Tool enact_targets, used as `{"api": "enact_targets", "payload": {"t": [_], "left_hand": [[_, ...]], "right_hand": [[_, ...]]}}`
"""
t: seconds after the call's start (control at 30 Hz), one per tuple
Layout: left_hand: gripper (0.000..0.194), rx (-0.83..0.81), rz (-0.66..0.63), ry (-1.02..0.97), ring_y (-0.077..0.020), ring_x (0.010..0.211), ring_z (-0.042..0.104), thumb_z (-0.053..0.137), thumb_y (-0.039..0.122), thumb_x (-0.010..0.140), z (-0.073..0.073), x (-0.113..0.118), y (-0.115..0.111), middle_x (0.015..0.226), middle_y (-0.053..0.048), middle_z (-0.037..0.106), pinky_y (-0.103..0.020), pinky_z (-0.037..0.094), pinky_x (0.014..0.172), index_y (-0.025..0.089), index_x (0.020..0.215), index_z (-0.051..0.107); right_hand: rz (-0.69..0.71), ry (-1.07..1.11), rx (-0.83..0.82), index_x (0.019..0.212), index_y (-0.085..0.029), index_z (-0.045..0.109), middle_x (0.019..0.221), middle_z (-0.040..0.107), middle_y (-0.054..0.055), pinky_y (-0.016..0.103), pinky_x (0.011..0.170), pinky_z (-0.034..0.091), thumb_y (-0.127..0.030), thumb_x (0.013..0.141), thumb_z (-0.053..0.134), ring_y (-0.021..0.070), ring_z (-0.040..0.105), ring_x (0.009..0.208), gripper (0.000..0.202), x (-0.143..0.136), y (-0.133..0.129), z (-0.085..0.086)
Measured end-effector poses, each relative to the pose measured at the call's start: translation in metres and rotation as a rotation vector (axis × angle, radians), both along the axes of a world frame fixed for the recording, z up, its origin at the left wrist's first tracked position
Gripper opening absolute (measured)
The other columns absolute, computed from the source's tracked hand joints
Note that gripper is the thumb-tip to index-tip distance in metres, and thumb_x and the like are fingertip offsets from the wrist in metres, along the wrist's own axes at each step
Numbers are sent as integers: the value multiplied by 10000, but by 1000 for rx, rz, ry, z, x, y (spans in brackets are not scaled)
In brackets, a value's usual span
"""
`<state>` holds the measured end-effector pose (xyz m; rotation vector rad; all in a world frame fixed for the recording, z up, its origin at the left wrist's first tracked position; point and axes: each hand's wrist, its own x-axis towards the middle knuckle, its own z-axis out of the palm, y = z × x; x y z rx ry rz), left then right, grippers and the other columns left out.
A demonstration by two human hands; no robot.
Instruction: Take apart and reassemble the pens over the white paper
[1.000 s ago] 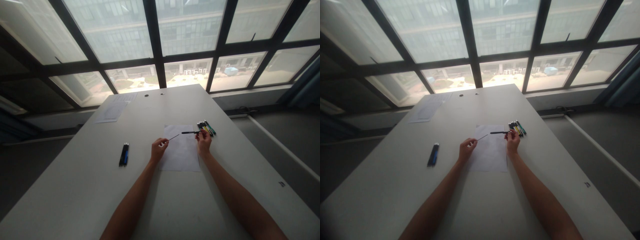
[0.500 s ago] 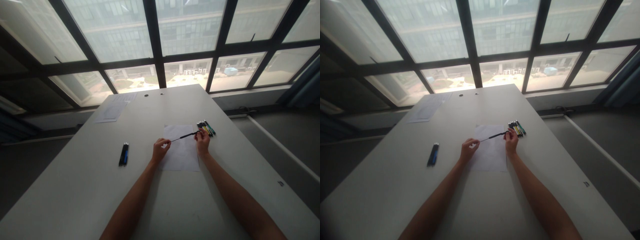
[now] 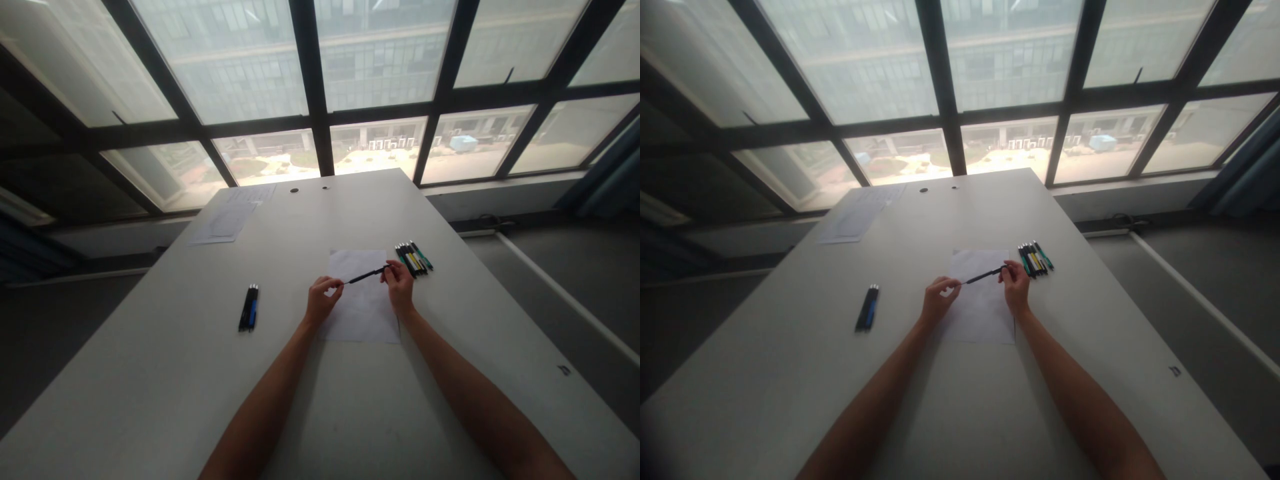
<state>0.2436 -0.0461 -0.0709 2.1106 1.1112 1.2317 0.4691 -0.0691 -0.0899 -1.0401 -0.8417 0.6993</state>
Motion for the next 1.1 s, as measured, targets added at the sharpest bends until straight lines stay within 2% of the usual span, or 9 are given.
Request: {"api": "enact_targets", "payload": {"t": [0.37,0.57,0.83,0.97,1.1], "left_hand": [[82,-7,-4,-9,-167,758,593,666,255,842,4,0,-1,780,-38,678,-281,463,655,220,854,740],[124,-12,-23,-16,-171,784,614,664,288,865,0,-1,0,834,-48,708,-288,471,660,228,932,749],[140,-9,-31,-30,-170,793,622,697,277,850,-4,-3,2,851,-45,721,-291,475,657,239,972,753],[284,-30,9,-40,-157,786,626,730,258,818,-5,-3,2,870,-27,722,-289,471,688,239,1099,702],[131,-46,56,-33,-158,767,623,743,272,797,-3,-3,0,837,-31,712,-277,462,673,209,909,722]], "right_hand": [[56,-21,-3,1045,-183,608,676,574,-39,252,587,450,-358,836,658,115,544,585,277,-5,-5,6],[80,-48,-14,1141,-173,621,676,578,-37,267,618,463,-359,842,649,120,544,605,353,-5,-6,8],[153,62,-51,984,-172,676,691,608,-11,272,614,465,-419,793,702,124,548,609,313,-3,-2,-1],[186,84,-56,941,-169,676,670,607,-9,265,592,456,-437,773,733,120,540,587,322,-4,-1,-3],[208,75,-54,921,-170,675,656,604,-8,260,575,449,-449,761,755,122,542,583,331,-4,-1,-4]]}}
